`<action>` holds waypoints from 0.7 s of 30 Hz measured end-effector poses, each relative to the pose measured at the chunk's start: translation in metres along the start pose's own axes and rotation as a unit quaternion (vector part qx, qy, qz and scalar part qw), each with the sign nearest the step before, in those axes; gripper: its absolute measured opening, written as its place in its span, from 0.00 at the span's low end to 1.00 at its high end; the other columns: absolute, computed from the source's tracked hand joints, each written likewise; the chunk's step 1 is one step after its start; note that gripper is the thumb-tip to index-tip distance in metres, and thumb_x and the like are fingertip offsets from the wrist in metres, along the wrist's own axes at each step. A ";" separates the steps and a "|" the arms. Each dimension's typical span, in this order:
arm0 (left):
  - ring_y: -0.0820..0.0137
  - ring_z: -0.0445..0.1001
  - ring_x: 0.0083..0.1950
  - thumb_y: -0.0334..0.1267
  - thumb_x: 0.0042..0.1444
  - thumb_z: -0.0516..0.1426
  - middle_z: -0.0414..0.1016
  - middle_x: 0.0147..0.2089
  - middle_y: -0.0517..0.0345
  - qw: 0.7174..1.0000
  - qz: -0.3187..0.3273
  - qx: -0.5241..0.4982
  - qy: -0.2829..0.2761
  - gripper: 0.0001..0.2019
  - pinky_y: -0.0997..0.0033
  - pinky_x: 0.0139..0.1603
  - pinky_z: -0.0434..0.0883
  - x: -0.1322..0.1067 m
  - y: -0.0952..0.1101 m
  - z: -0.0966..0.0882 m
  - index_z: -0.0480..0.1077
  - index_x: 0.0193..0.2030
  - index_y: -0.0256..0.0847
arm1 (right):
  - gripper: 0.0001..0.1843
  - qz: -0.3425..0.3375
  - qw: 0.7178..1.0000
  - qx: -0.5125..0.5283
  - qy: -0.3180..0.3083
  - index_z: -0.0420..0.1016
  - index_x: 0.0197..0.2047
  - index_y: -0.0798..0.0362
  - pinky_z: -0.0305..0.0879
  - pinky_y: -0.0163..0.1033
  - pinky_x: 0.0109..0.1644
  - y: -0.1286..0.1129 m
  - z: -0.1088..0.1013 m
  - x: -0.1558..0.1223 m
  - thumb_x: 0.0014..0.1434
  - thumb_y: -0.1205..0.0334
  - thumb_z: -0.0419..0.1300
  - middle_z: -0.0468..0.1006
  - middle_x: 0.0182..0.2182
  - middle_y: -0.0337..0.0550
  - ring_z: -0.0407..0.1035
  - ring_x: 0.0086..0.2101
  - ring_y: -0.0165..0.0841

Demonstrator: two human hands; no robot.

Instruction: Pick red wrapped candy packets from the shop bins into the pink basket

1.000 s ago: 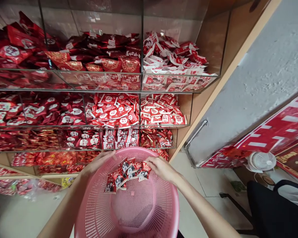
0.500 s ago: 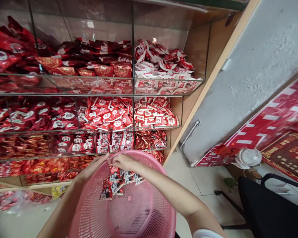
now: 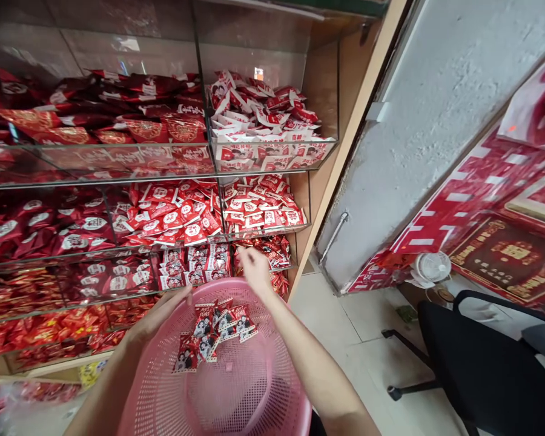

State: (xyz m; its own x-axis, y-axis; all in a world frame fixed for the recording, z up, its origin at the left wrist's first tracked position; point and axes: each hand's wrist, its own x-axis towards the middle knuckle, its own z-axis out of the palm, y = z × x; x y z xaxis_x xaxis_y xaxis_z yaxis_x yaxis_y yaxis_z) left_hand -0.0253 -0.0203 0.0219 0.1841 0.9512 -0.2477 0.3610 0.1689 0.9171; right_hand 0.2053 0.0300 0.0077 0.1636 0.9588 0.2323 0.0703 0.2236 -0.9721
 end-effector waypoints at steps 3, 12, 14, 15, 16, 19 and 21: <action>0.70 0.66 0.33 0.58 0.52 0.51 0.70 0.28 0.61 1.000 -0.002 0.015 -0.013 0.22 0.71 0.37 0.62 0.004 0.008 0.007 0.67 0.23 0.40 | 0.16 0.192 0.932 0.265 0.155 0.68 0.28 0.55 0.49 0.25 0.14 0.026 -0.038 0.019 0.57 0.50 0.56 0.68 0.17 0.31 0.54 0.13 0.19; 0.73 0.62 0.26 0.58 0.50 0.52 0.65 0.23 0.64 0.997 -0.006 -0.011 -0.075 0.21 0.73 0.32 0.60 0.020 0.013 0.024 0.63 0.22 0.40 | 0.09 0.343 0.815 0.444 0.148 0.65 0.33 0.57 0.61 0.19 0.16 0.066 -0.100 0.036 0.63 0.68 0.47 0.71 0.20 0.35 0.62 0.14 0.18; 0.73 0.63 0.28 0.58 0.50 0.51 0.66 0.24 0.63 0.998 0.007 0.003 -0.066 0.22 0.73 0.33 0.60 0.020 0.012 0.023 0.63 0.22 0.40 | 0.09 0.353 0.797 0.470 0.140 0.65 0.35 0.59 0.62 0.19 0.17 0.068 -0.098 0.043 0.64 0.70 0.46 0.71 0.21 0.36 0.63 0.15 0.18; 0.72 0.63 0.28 0.58 0.51 0.51 0.66 0.24 0.63 0.998 0.013 0.014 -0.058 0.22 0.73 0.34 0.60 0.019 0.011 0.021 0.63 0.22 0.40 | 0.09 0.357 0.789 0.481 0.137 0.65 0.36 0.59 0.63 0.18 0.17 0.069 -0.096 0.047 0.64 0.70 0.45 0.71 0.21 0.36 0.63 0.15 0.18; 0.72 0.63 0.29 0.58 0.51 0.50 0.65 0.24 0.63 0.998 0.017 0.027 -0.051 0.22 0.73 0.34 0.60 0.017 0.011 0.019 0.63 0.22 0.40 | 0.10 0.360 0.782 0.491 0.134 0.65 0.36 0.59 0.63 0.19 0.17 0.070 -0.095 0.051 0.63 0.71 0.45 0.71 0.21 0.35 0.63 0.15 0.18; 0.72 0.63 0.30 0.58 0.51 0.50 0.66 0.25 0.63 0.998 0.016 0.048 -0.029 0.22 0.73 0.36 0.61 0.011 0.009 0.012 0.65 0.22 0.40 | 0.10 0.362 0.767 0.512 0.132 0.65 0.35 0.57 0.64 0.19 0.16 0.073 -0.090 0.061 0.63 0.72 0.45 0.70 0.19 0.32 0.64 0.14 0.19; 0.72 0.63 0.30 0.58 0.51 0.51 0.66 0.25 0.62 0.999 0.011 0.030 -0.019 0.22 0.72 0.36 0.61 0.008 0.007 0.009 0.65 0.23 0.39 | 0.13 0.360 0.764 0.517 0.138 0.65 0.32 0.56 0.63 0.18 0.16 0.075 -0.088 0.065 0.63 0.73 0.43 0.68 0.17 0.31 0.64 0.14 0.19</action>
State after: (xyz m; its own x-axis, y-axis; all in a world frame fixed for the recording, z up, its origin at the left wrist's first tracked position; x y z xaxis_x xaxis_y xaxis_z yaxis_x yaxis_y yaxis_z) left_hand -0.0131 -0.0140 0.0241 0.2258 0.9440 -0.2405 0.4112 0.1315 0.9020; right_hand 0.3074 0.0936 -0.0478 0.0046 0.8574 -0.5146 -0.9273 -0.1890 -0.3230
